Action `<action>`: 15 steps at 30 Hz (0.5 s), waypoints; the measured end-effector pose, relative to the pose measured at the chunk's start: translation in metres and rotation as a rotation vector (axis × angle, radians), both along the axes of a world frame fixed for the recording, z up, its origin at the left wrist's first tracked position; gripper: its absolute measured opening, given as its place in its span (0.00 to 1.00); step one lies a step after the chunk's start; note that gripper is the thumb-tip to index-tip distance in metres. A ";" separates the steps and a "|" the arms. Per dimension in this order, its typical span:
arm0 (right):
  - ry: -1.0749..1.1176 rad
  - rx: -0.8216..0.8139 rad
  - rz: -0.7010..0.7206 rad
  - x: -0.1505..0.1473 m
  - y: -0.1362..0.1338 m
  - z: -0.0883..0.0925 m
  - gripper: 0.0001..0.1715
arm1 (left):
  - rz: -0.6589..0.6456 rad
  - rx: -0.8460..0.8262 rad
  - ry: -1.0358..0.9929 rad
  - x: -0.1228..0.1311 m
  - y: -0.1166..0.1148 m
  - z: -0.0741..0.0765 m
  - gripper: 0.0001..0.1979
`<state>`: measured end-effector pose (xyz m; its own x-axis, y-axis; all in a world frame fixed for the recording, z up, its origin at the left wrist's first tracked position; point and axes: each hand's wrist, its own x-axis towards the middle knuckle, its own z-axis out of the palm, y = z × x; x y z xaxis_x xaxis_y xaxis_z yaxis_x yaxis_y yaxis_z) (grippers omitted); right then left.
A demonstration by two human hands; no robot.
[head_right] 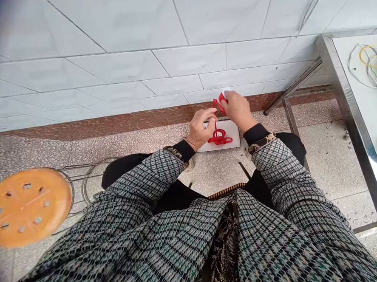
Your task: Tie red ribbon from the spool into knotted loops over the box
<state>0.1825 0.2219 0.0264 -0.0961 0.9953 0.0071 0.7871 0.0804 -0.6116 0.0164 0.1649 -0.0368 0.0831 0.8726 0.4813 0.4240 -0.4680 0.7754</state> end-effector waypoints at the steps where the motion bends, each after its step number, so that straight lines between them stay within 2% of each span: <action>1: -0.084 0.099 0.080 0.009 0.002 0.005 0.08 | 0.043 -0.026 -0.062 -0.003 0.003 0.002 0.13; 4: -0.152 0.305 0.351 0.029 0.004 0.019 0.14 | 0.153 -0.148 -0.257 -0.013 0.023 0.006 0.12; 7: 0.033 0.429 0.472 0.034 0.001 0.025 0.17 | 0.098 -0.278 -0.387 -0.019 0.043 0.006 0.14; 10: 0.324 0.407 0.451 0.028 -0.004 0.027 0.23 | -0.169 -0.406 -0.496 -0.010 0.047 0.007 0.17; 13: 0.613 0.290 0.353 0.017 -0.008 0.026 0.28 | -0.480 -0.522 -0.594 0.005 0.038 0.013 0.18; 15: 0.770 0.214 0.274 0.011 -0.008 0.025 0.30 | -0.571 -0.564 -0.660 0.013 0.033 0.021 0.18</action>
<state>0.1931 0.2139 0.0518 -0.2250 0.9071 0.3558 0.0920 0.3833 -0.9190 0.0296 0.1979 -0.0154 0.4232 0.8987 0.1150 -0.3353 0.0374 0.9414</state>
